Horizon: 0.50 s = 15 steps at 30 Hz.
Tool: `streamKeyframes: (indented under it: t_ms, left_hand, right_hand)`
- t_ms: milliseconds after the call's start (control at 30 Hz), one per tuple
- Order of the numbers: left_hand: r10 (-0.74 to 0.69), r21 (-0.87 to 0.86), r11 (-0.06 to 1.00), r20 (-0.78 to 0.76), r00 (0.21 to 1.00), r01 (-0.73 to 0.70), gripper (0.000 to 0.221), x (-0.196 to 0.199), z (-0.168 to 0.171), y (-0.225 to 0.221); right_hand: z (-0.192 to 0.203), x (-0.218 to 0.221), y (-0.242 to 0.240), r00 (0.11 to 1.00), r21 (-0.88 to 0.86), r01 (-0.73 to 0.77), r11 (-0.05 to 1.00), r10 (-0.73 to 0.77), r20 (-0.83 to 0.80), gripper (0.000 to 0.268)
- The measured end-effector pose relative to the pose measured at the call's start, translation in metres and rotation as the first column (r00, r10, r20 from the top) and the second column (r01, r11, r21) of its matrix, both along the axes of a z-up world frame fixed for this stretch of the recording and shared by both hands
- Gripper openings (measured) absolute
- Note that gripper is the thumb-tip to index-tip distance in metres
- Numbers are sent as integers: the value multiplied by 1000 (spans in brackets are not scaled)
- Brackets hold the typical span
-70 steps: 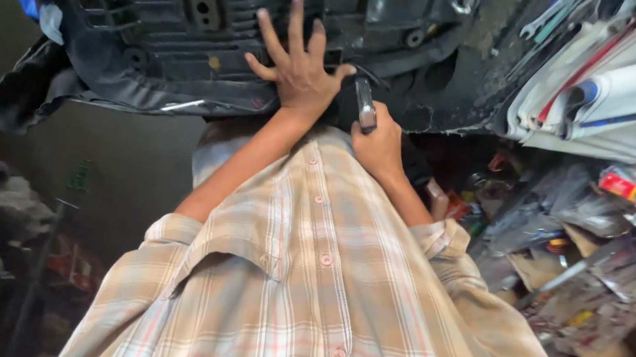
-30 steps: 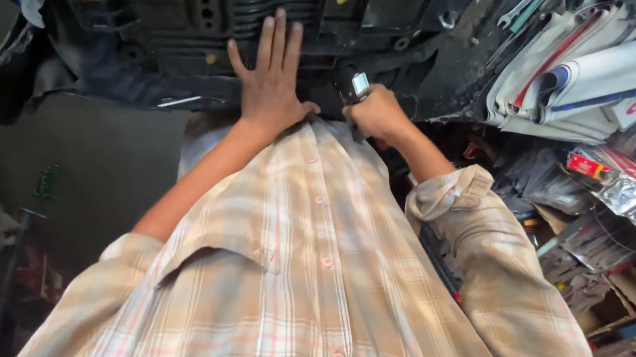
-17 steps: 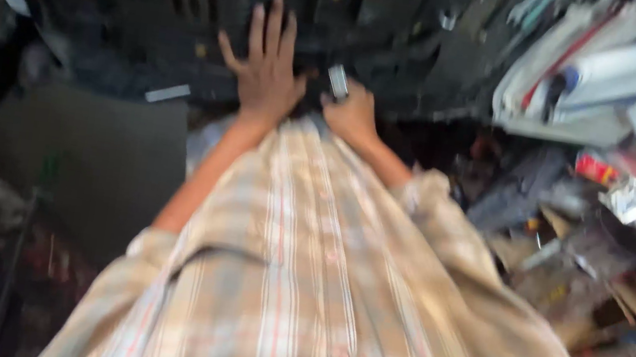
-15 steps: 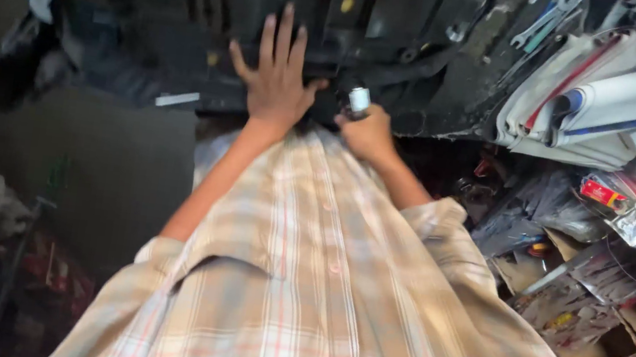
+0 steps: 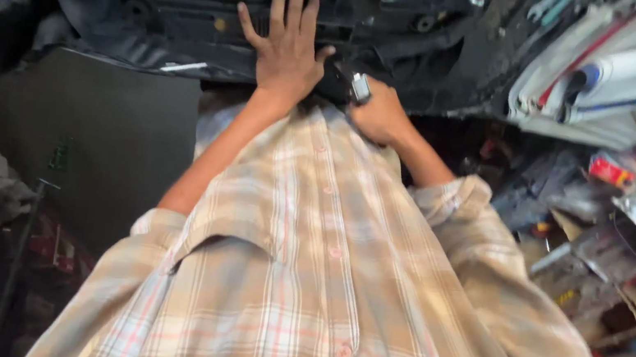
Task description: Repairing or reupholstering a motorcycle seat using a staple gun.
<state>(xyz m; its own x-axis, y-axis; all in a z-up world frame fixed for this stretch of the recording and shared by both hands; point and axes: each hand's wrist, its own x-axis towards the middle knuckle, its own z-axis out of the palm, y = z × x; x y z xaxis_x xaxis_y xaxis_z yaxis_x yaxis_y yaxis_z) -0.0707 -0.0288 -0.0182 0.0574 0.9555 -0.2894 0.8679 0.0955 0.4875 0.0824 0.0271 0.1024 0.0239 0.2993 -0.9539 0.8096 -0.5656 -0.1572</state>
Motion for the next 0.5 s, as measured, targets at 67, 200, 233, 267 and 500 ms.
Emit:
streamKeyframes:
  t_ms: [67,200,233,267,500]
  left_hand:
    - [-13,-15,1000,44,999,14,91,-7,16,8]
    - [-68,-183,980,87,994,83,84,-6,6,2]
    - [-94,-126,988,-7,996,92,73,0,-10,-15]
    - [-84,-131,988,-14,996,81,73,-1,-20,-16]
    - [-69,108,990,-184,980,90,56,14,-31,-28]
  right_hand:
    - [3,-9,9,986,-155,-1,988,26,164,23]
    - [-39,14,-14,992,-69,-73,995,80,98,33]
    - [-46,14,-17,989,-94,-55,994,67,132,35]
    - [-52,13,-19,989,-98,-66,993,78,124,35]
    - [-76,17,-53,968,108,24,994,-50,248,36]
